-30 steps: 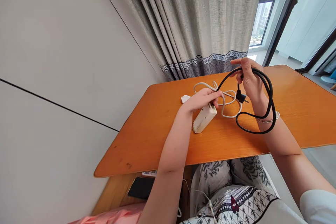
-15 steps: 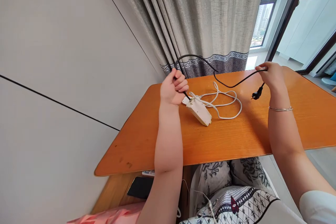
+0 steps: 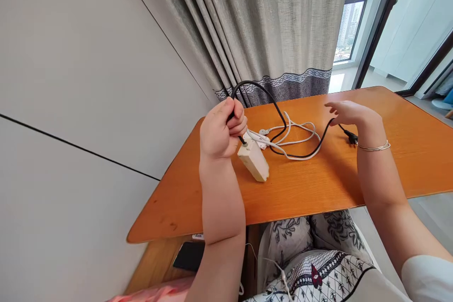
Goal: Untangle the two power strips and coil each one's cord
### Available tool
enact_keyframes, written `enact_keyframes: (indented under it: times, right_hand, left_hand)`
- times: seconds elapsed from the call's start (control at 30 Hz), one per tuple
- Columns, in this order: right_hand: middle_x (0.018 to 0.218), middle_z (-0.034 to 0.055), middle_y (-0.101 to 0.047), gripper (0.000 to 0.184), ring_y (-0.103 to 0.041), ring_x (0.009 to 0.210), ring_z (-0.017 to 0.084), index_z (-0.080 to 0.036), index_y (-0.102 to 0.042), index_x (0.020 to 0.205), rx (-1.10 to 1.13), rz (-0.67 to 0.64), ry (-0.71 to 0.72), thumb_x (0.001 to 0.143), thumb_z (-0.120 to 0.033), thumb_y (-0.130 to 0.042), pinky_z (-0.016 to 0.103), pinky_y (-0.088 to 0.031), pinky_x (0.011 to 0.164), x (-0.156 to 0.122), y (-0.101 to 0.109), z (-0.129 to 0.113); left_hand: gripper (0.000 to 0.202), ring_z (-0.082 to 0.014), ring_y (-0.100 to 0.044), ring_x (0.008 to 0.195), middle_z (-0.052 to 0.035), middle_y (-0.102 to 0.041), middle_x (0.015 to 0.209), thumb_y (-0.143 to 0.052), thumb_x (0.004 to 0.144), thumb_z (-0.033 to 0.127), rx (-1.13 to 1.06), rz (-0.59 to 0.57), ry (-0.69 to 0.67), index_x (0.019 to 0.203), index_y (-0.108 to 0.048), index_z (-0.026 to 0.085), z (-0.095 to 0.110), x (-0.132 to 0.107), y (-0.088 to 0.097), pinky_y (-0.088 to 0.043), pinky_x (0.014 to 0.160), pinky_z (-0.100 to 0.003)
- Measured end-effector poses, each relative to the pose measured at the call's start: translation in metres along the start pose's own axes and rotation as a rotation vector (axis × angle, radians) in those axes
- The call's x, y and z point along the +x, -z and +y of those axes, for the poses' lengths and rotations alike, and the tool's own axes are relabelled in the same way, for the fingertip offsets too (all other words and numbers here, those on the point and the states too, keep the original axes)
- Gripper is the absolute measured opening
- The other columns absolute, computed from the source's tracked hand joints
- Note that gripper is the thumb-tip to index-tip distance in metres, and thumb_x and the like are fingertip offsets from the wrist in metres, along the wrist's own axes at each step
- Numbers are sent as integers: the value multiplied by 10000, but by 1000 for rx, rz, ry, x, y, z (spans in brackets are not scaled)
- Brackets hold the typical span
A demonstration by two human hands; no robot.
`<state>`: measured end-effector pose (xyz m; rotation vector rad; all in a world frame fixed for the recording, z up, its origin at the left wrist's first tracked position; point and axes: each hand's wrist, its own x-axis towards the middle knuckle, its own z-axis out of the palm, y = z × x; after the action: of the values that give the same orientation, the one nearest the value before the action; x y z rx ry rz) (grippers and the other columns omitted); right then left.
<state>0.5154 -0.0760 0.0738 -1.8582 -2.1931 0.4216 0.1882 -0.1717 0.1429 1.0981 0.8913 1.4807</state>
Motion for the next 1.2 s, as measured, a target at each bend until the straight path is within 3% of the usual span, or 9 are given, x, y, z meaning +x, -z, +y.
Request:
enact_keyframes:
  times: [0.13, 0.23, 0.37, 0.5, 0.63, 0.77, 0.9, 1.0, 1.2]
  right_hand:
    - [1480, 142, -546, 836, -568, 1301, 339, -251, -410, 1553, 126, -28, 415, 800, -434, -726, 497, -480, 1095, -25, -1, -54]
    - [1614, 132, -366, 891, -473, 1400, 319, -275, -249, 1612, 328, 96, 628, 862, -515, -666, 497, -450, 1126, -40, -6, -88]
    - [1524, 140, -480, 734, -501, 1360, 278, -263, -248, 1599, 490, 171, 778, 962, -471, -549, 464, -478, 1078, -46, -15, -112]
    - [979, 70, -685, 474, -670, 942, 199, -186, -514, 1414, 610, 122, 769, 1010, -428, -462, 357, -554, 854, -40, -22, -119]
    - [607, -49, -442, 401, -481, 518, 105, -161, -655, 1139, 839, 294, 658, 1025, -464, -418, 242, -436, 523, -35, -21, -118]
    - [703, -9, -512, 377, -524, 612, 126, -205, -652, 1095, 842, 717, 551, 1010, -513, -452, 251, -437, 551, -27, -15, -107]
    - [953, 68, -645, 402, -634, 895, 198, -220, -637, 1152, 692, 907, 490, 1030, -501, -376, 321, -521, 725, -17, -11, -92]
    - [1016, 91, -685, 388, -641, 946, 225, -206, -624, 1216, 496, 817, 421, 1032, -420, -358, 359, -519, 799, -15, -12, -90]
    - [990, 158, -742, 483, -678, 876, 267, -83, -464, 1439, 39, 225, 304, 992, -248, -385, 347, -476, 756, -30, -25, -113]
  left_hand:
    - [471, -43, -175, 350, 86, -198, 457, -581, 963, 382, 17, -94, 12, 588, -371, 188, 2, -12, -4, -179, 343, -159]
    - [476, -38, -170, 354, 89, -190, 458, -584, 961, 393, 20, -199, 42, 586, -380, 184, -2, -15, -9, -193, 353, -151]
    - [479, -33, -165, 362, 92, -188, 462, -604, 951, 409, 4, -319, 84, 586, -396, 178, -10, -16, -15, -205, 367, -144]
    - [476, -32, -160, 366, 90, -193, 464, -598, 951, 422, -14, -386, 79, 589, -415, 174, -14, -16, -15, -200, 372, -146]
    - [442, -36, -187, 373, 82, -239, 456, -602, 942, 437, -25, -444, 23, 615, -481, 166, -21, -11, -15, -206, 385, -156]
    - [368, -50, -292, 402, 61, -351, 466, -661, 900, 457, -1, -505, 16, 709, -587, 151, -39, 3, -20, -258, 413, -167]
    - [364, -46, -344, 423, 48, -397, 478, -708, 879, 421, 10, -526, 85, 688, -587, 136, -56, 15, -27, -281, 428, -162]
    - [388, -26, -240, 377, 85, -273, 463, -637, 943, 370, -100, -407, 100, 646, -519, 150, -55, 17, -29, -212, 395, -144]
    - [396, -31, -196, 343, 92, -203, 476, -509, 1025, 316, -352, -61, 16, 658, -478, 171, -34, 13, -28, -197, 352, -130]
